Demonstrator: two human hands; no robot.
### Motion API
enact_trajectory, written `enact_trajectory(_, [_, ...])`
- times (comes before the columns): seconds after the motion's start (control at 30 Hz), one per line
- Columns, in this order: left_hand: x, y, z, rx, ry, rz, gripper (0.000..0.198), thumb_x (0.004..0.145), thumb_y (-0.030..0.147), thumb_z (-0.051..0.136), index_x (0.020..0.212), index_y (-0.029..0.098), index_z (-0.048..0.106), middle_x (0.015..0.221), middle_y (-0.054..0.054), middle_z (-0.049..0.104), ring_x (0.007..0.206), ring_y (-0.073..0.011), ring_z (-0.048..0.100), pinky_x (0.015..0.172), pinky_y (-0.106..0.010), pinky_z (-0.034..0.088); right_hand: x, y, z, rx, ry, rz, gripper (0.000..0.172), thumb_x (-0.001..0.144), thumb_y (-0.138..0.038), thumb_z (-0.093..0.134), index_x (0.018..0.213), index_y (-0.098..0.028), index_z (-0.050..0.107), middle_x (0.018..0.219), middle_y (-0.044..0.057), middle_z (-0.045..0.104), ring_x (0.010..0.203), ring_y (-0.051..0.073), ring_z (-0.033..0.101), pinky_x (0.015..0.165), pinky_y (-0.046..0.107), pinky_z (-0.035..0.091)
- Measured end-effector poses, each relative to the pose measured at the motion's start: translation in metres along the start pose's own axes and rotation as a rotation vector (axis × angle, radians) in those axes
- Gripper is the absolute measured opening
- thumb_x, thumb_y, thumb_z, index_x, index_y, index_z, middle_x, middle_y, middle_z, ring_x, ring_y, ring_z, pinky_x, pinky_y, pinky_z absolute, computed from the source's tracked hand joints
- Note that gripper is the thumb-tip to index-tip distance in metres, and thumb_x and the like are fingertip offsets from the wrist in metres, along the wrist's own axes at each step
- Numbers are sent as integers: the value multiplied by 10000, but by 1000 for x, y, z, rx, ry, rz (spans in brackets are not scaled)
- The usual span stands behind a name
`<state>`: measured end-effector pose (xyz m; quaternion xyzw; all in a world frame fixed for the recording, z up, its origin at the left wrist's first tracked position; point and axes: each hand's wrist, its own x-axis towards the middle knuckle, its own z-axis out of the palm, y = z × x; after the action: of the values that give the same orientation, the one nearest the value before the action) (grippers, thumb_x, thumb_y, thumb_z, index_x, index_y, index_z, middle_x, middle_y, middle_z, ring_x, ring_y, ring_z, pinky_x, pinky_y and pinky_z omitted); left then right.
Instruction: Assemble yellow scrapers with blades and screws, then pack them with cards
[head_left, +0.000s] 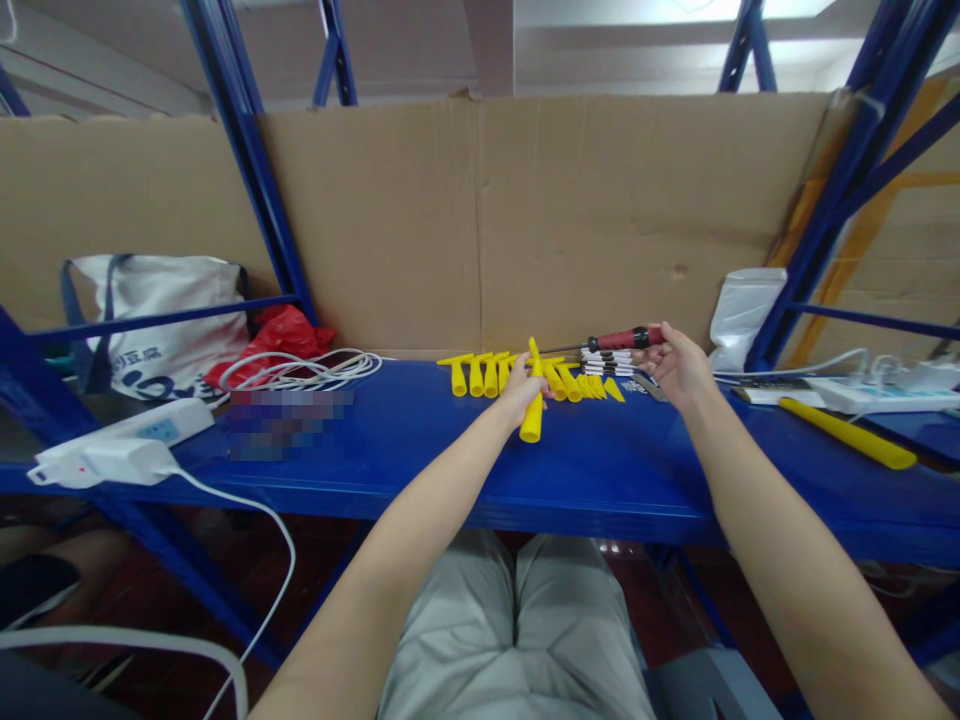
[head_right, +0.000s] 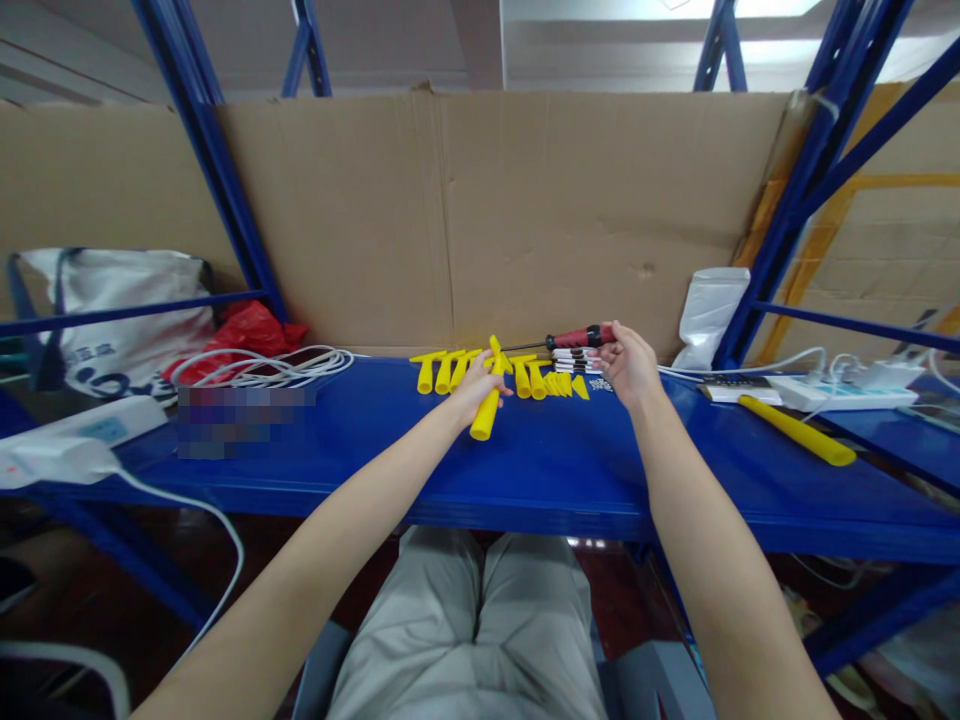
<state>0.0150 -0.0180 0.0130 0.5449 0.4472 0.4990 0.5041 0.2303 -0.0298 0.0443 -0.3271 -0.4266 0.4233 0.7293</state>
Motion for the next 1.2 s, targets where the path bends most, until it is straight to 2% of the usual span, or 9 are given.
enact_trajectory(0.1, [2,-1,-2,64,41,-4,901,651,-18,465,1442,321,197,1180,-77,555,567,-71,588,366,-143,375,-3,-2,3,-7,-51,90,197,835,-335,602,732,-175,550,469,-27,518,499,122,597,449,191,486])
enact_trajectory(0.2, [3,-3,-3,89,50,-4,913,649,-22,461,1453,316,191,1209,-86,544,570,-72,590,370,-150,384,-4,-1,4,-53,-38,110,226,862,-328,572,703,-182,502,480,-20,530,472,114,578,446,193,483])
enact_trajectory(0.33, [4,-4,-3,110,27,14,905,653,-23,451,1458,306,200,1244,-92,534,557,-65,582,364,-152,372,-3,2,0,-136,61,111,271,853,-380,586,689,-195,474,436,-48,466,359,90,477,368,183,416])
enact_trajectory(0.47, [2,-4,-3,146,-22,39,906,644,-27,449,1456,298,213,1264,-91,536,570,-72,594,368,-153,376,0,4,-3,-168,147,144,288,838,-419,588,696,-201,463,442,-42,473,360,98,473,328,183,365])
enact_trajectory(0.7, [2,-5,-2,187,-72,50,894,647,-24,455,1453,292,233,1244,-93,553,591,-94,612,375,-160,375,1,3,-2,-119,262,130,180,834,-266,566,687,-196,488,379,-74,389,311,71,374,307,162,323])
enact_trajectory(0.83, [4,-7,-3,150,-83,57,887,641,-13,485,1442,293,258,1215,-92,567,581,-96,606,374,-159,377,2,0,-5,-41,186,145,171,869,-327,549,765,-192,564,416,-57,457,333,73,433,325,156,354])
enact_trajectory(1.0, [7,-8,-5,123,-77,32,872,629,-23,486,1424,277,291,1159,-81,589,591,-93,600,391,-150,388,6,0,-8,7,64,180,187,859,-316,587,736,-183,539,561,-2,607,488,102,590,442,182,484])
enact_trajectory(1.1, [7,-7,-6,94,-62,30,888,627,-31,471,1432,285,268,1167,-75,584,585,-87,596,385,-149,383,5,2,-9,-22,35,184,193,864,-298,581,730,-176,514,579,8,622,464,98,573,425,183,473])
enact_trajectory(1.2, [6,-6,-6,66,-62,41,899,629,-41,463,1440,285,252,1185,-79,574,578,-84,591,375,-154,375,4,4,-9,-95,58,171,237,850,-343,599,715,-184,487,492,-27,553,369,86,484,336,168,381])
